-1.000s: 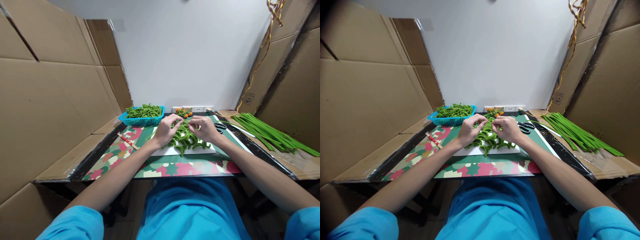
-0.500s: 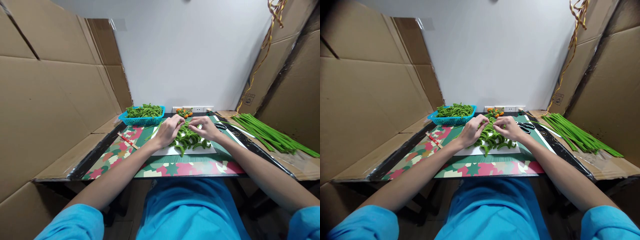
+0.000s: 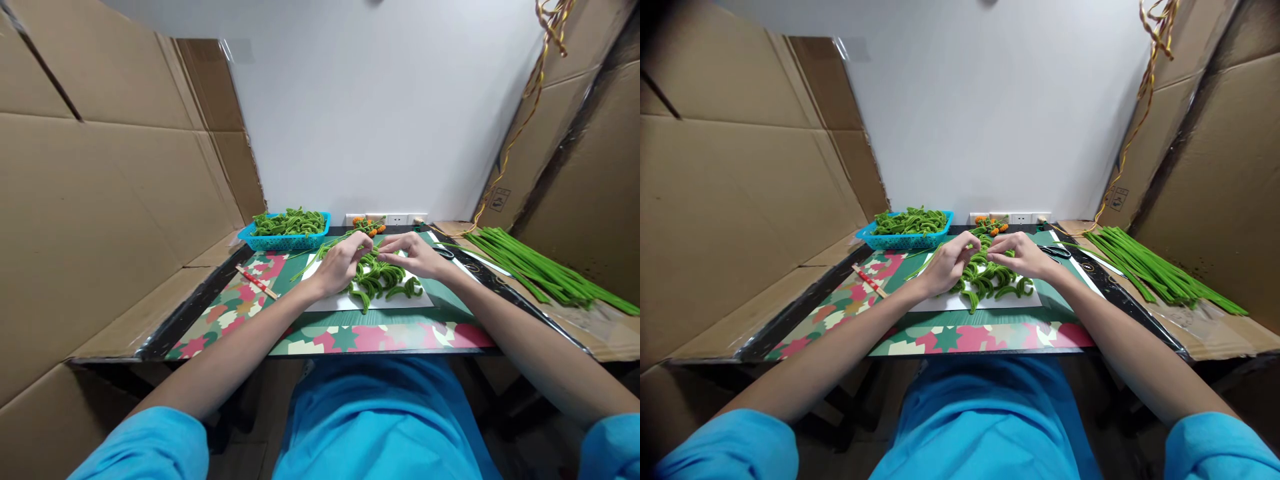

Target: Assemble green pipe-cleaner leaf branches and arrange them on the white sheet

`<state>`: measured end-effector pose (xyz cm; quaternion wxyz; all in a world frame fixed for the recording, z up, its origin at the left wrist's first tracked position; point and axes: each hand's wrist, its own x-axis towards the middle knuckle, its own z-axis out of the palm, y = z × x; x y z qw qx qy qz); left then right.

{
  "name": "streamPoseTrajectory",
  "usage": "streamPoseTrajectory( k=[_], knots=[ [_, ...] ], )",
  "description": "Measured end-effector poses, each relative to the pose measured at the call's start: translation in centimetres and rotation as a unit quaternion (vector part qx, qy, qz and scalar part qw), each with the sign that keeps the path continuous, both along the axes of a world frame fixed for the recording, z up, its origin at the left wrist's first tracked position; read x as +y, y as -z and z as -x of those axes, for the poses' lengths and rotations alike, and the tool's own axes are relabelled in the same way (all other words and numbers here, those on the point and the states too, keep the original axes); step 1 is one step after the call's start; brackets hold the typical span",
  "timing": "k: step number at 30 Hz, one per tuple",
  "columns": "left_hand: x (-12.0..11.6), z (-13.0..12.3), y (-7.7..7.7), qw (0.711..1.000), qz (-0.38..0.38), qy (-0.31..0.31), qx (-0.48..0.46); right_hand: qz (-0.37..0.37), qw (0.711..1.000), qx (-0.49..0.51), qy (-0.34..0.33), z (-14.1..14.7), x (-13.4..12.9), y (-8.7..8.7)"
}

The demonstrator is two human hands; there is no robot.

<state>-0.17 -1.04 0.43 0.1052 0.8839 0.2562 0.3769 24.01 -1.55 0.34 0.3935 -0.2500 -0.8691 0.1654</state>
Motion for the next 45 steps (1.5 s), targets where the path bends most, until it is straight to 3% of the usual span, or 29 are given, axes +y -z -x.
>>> streamPoseTrajectory(
  k=[8, 23, 32, 45],
  knots=[
    [-0.1, -0.3, -0.1, 0.993, 0.097, 0.034, -0.05, 0.01, 1.0, 0.006, 0.0, 0.0, -0.1, -0.1],
    [0.2, -0.3, 0.1, 0.981, 0.172, 0.016, -0.088, 0.004, 1.0, -0.018, 0.024, 0.2, 0.0, 0.2],
    [0.1, -0.3, 0.1, 0.98, 0.187, 0.013, -0.073, -0.087, 0.994, -0.052, 0.042, 0.7, -0.1, 0.9],
    [1.0, 0.0, 0.1, 0.975, 0.196, 0.019, -0.101, -0.151, 0.986, -0.014, 0.072, 1.3, 0.1, 1.2]
  ],
)
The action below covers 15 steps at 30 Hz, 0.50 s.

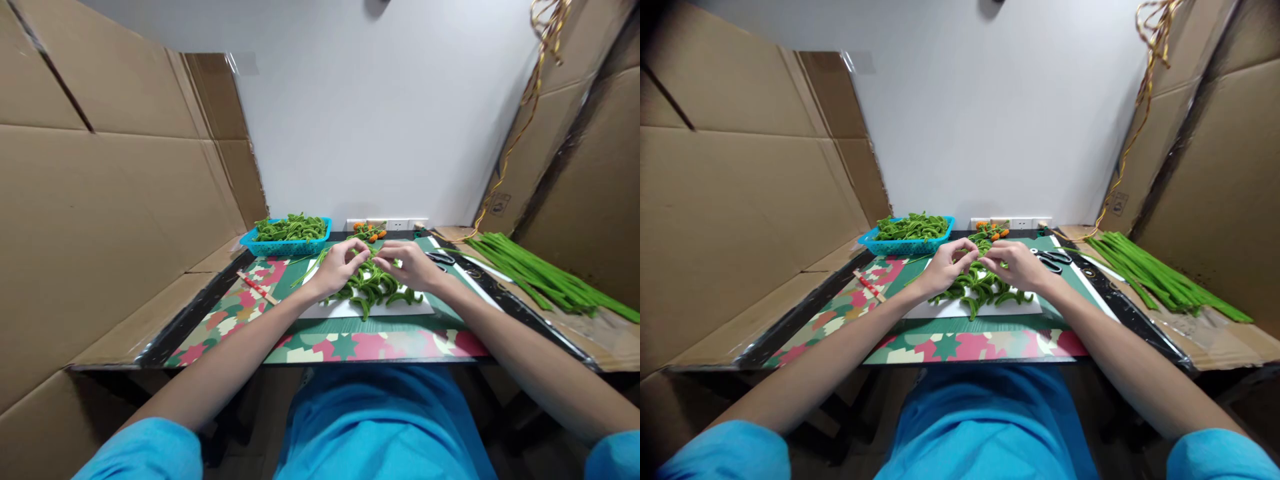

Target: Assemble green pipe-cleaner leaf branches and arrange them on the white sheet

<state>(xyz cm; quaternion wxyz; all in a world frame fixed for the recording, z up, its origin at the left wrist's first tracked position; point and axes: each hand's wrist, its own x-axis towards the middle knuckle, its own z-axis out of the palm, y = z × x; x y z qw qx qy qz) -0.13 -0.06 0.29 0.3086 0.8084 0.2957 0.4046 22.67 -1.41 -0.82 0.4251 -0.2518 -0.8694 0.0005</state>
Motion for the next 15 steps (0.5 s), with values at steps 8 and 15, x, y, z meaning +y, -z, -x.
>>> streamPoseTrajectory(
  k=[8, 15],
  knots=[
    [-0.21, -0.22, -0.6, 0.998, 0.026, 0.042, -0.047, -0.089, 0.996, 0.02, 0.019, 0.62, -0.08, -0.26],
    [0.03, 0.17, -0.72, 0.995, 0.026, 0.059, -0.072, -0.132, 0.991, 0.024, 0.022, 0.4, -0.18, -0.14]
  ],
)
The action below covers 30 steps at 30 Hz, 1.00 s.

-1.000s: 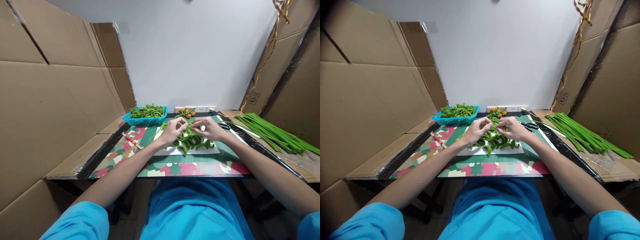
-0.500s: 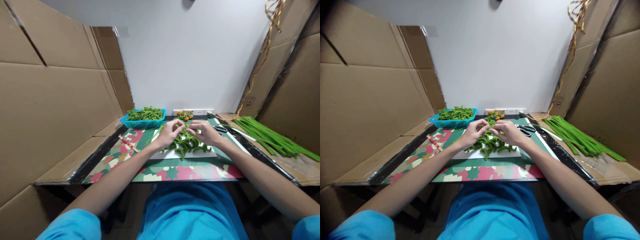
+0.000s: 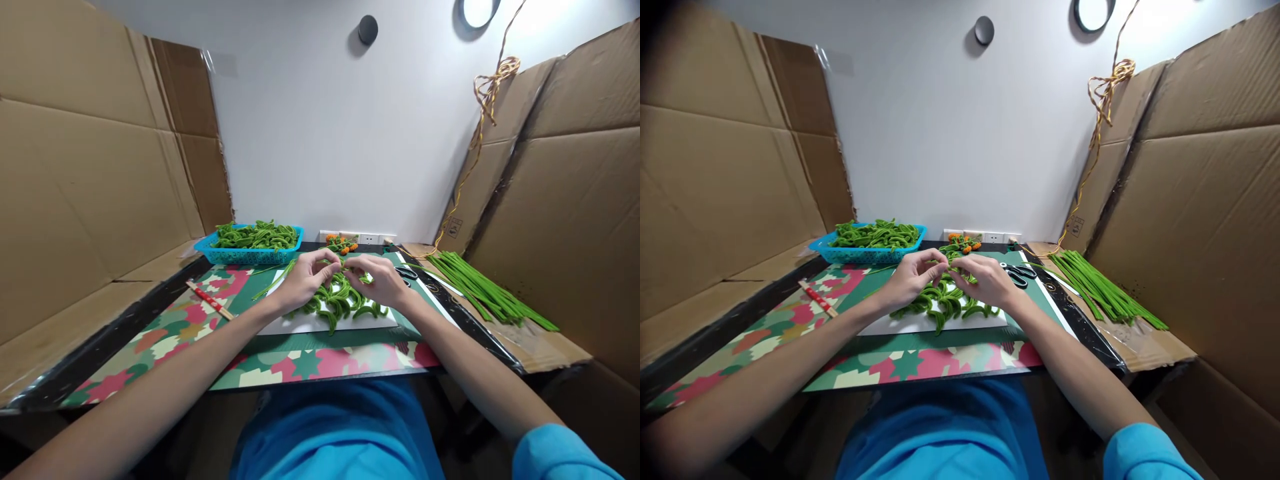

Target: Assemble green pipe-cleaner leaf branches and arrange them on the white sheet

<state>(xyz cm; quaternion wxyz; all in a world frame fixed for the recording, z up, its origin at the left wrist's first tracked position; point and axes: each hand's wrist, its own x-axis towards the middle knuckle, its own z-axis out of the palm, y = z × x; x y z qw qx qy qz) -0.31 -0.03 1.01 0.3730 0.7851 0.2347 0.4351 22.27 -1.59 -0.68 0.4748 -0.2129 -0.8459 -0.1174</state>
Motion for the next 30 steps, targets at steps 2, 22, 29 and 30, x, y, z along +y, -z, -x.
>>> streamPoseTrajectory(
  k=[2, 22, 29, 30],
  knots=[
    [0.13, 0.01, -0.05, 1.0, 0.001, -0.007, -0.008, -0.005, 1.0, 0.009, 0.005, -0.08, 0.08, 0.09],
    [-0.06, -0.49, 0.5, 0.999, 0.014, -0.039, -0.018, 0.034, 0.999, 0.002, 0.019, -0.13, -0.61, 0.46],
    [0.0, -0.52, 0.48, 0.999, 0.041, -0.025, -0.008, 0.045, 0.999, -0.005, 0.027, 0.07, -0.81, 0.34],
    [-0.02, -0.53, 0.48, 0.999, 0.045, -0.022, -0.007, 0.048, 0.998, -0.005, 0.029, 0.08, -0.81, 0.36]
  ],
)
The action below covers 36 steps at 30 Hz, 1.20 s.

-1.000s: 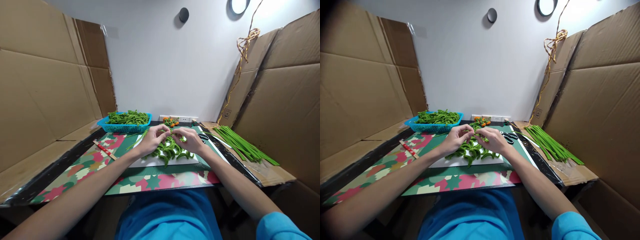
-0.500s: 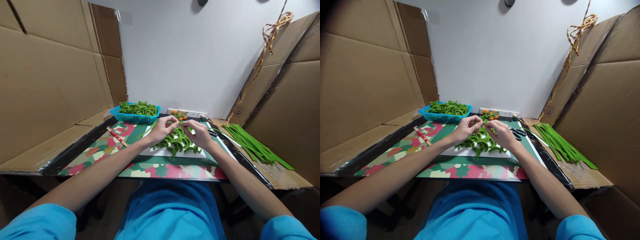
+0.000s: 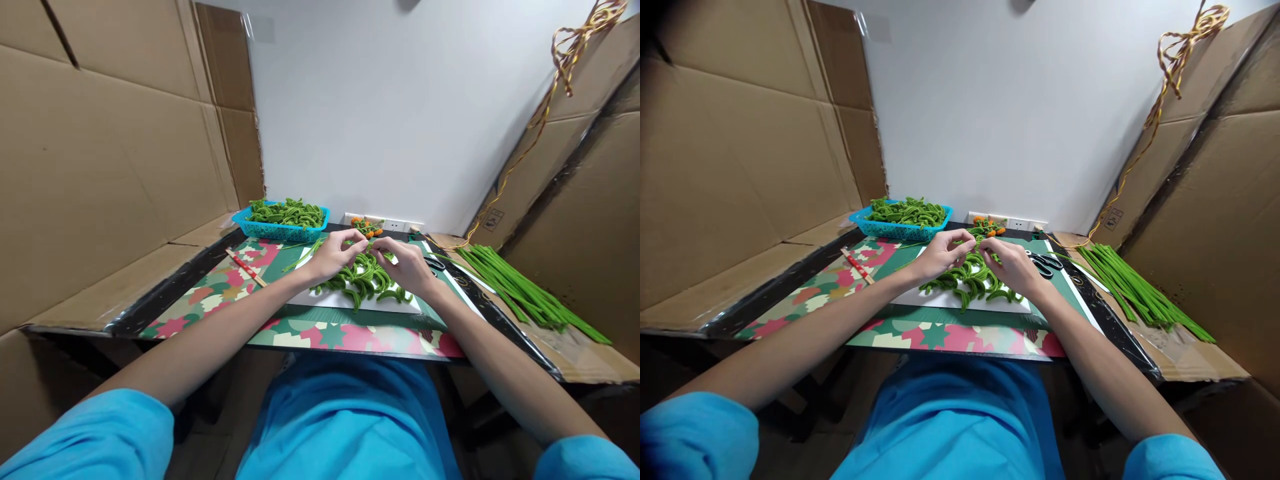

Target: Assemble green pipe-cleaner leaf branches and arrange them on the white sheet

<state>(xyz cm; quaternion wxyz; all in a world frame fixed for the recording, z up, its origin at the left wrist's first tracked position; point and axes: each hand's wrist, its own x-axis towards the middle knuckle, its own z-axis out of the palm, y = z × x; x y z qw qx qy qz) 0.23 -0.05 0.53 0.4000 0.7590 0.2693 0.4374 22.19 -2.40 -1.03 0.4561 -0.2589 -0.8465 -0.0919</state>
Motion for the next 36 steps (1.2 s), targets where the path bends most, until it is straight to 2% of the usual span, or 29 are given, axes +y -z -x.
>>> streamPoseTrajectory(
  k=[10, 16, 36],
  knots=[
    [0.04, 0.28, -0.41, 0.996, 0.079, 0.013, -0.039, -0.003, 1.0, -0.008, 0.015, -0.3, 0.32, 0.26],
    [0.44, 0.35, 0.07, 0.989, 0.132, 0.007, -0.058, -0.005, 1.0, -0.015, 0.023, -0.17, 0.08, -0.07],
    [0.15, -0.17, 0.29, 0.989, 0.125, 0.025, -0.074, 0.02, 1.0, 0.018, 0.003, -0.03, 0.18, 0.09]
  ],
)
